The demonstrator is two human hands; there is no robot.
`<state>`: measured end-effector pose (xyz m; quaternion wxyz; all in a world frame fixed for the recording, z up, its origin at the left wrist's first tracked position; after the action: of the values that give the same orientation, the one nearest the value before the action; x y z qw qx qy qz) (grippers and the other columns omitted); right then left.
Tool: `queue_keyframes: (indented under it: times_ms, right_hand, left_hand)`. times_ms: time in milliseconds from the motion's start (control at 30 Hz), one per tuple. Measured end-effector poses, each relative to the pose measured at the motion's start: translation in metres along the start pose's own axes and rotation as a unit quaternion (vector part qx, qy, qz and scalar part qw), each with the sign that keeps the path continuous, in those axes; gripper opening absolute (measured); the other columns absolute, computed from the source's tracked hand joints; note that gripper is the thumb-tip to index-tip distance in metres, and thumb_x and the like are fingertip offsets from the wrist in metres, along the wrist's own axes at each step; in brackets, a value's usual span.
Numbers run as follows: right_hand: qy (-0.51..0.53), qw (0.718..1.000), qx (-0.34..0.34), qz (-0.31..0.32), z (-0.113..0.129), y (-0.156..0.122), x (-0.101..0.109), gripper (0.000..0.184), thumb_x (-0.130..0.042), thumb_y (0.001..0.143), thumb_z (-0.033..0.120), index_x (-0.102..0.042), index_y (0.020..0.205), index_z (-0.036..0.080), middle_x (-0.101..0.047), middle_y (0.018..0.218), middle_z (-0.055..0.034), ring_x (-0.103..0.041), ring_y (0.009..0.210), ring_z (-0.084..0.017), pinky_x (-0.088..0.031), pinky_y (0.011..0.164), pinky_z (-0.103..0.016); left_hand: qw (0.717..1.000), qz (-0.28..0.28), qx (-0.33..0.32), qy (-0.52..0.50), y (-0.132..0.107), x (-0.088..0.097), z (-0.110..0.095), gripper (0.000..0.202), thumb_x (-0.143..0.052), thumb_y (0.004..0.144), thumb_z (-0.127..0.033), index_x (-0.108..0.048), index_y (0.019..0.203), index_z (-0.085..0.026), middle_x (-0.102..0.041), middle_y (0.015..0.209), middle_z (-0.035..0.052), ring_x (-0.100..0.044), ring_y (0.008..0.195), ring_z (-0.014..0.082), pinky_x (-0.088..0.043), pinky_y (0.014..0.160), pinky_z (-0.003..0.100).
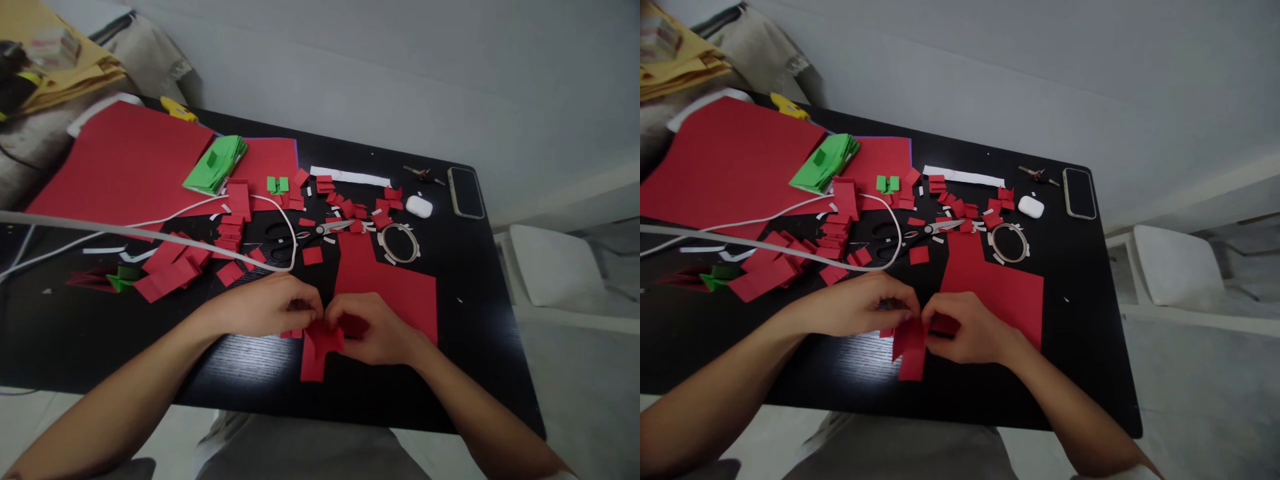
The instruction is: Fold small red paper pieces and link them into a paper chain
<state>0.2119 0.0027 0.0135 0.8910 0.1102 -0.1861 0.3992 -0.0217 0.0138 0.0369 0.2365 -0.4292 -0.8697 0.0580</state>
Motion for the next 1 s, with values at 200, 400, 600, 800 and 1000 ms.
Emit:
queue_keyframes:
  times_ms: [200, 400, 600, 800, 1000]
  right_hand:
    - [-0.009, 0.999, 0.029, -0.021, -0.001, 0.003, 0.004, 0.009, -0.076, 0.083, 0.019, -0.069, 0.088, 0.020, -0.076, 0.086, -0.0027, -0.071, 0.076, -0.016, -0.055, 0.071, -0.027]
    - [-0.024, 0.998, 0.046, -0.045, 0.000, 0.003, 0.007, 0.009, -0.074, 0.085, 0.016, -0.071, 0.092, 0.022, -0.077, 0.089, -0.0031, -0.073, 0.078, -0.017, -0.058, 0.072, -0.027]
    - [-0.028, 0.994, 0.060, -0.085, -0.001, 0.001, 0.009, 0.012, -0.074, 0.086, 0.013, -0.072, 0.094, 0.022, -0.078, 0.093, -0.0044, -0.075, 0.084, -0.018, -0.061, 0.078, -0.029]
    - [-0.019, 0.987, 0.083, -0.136, -0.001, 0.001, 0.009, 0.009, -0.075, 0.088, 0.014, -0.073, 0.095, 0.021, -0.079, 0.094, -0.0056, -0.076, 0.086, -0.019, -0.063, 0.078, -0.030]
    - [-0.016, 0.984, 0.073, -0.159, 0.000, 0.000, 0.009, 0.006, -0.075, 0.089, 0.016, -0.074, 0.093, 0.020, -0.079, 0.092, -0.0055, -0.076, 0.083, -0.019, -0.063, 0.076, -0.030]
  left_hand:
    - [0.995, -0.045, -0.091, 0.022, -0.015, 0.009, -0.013, 0.059, -0.051, 0.076, 0.003, -0.064, 0.126, -0.024, -0.069, 0.124, 0.0044, -0.066, 0.111, 0.0193, -0.052, 0.095, 0.029]
    - [0.994, -0.046, -0.068, 0.075, -0.012, 0.002, -0.012, 0.028, -0.063, 0.083, -0.006, -0.065, 0.106, -0.023, -0.066, 0.109, 0.0027, -0.064, 0.097, 0.0175, -0.050, 0.085, 0.028]
    - [0.987, -0.089, -0.065, 0.115, -0.007, -0.002, -0.004, 0.011, -0.059, 0.091, -0.011, -0.061, 0.093, -0.021, -0.066, 0.091, 0.0002, -0.062, 0.081, 0.0144, -0.046, 0.071, 0.026]
    - [0.979, -0.146, -0.077, 0.122, -0.007, -0.004, -0.005, 0.011, -0.061, 0.089, -0.009, -0.061, 0.089, -0.020, -0.069, 0.086, -0.0010, -0.063, 0.075, 0.0123, -0.048, 0.069, 0.023]
    - [0.973, -0.178, -0.083, 0.120, -0.007, -0.004, -0.005, 0.010, -0.064, 0.091, -0.012, -0.066, 0.094, -0.021, -0.072, 0.086, -0.0009, -0.068, 0.076, 0.0119, -0.051, 0.068, 0.021]
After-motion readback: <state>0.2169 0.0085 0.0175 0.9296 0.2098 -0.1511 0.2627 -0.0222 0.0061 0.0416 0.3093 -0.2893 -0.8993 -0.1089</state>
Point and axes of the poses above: each hand's wrist, its own y-axis towards the middle knuckle, its own x-axis out of the back of the hand, z = x × y, the point moved 1 cm from there along y, towards the middle knuckle
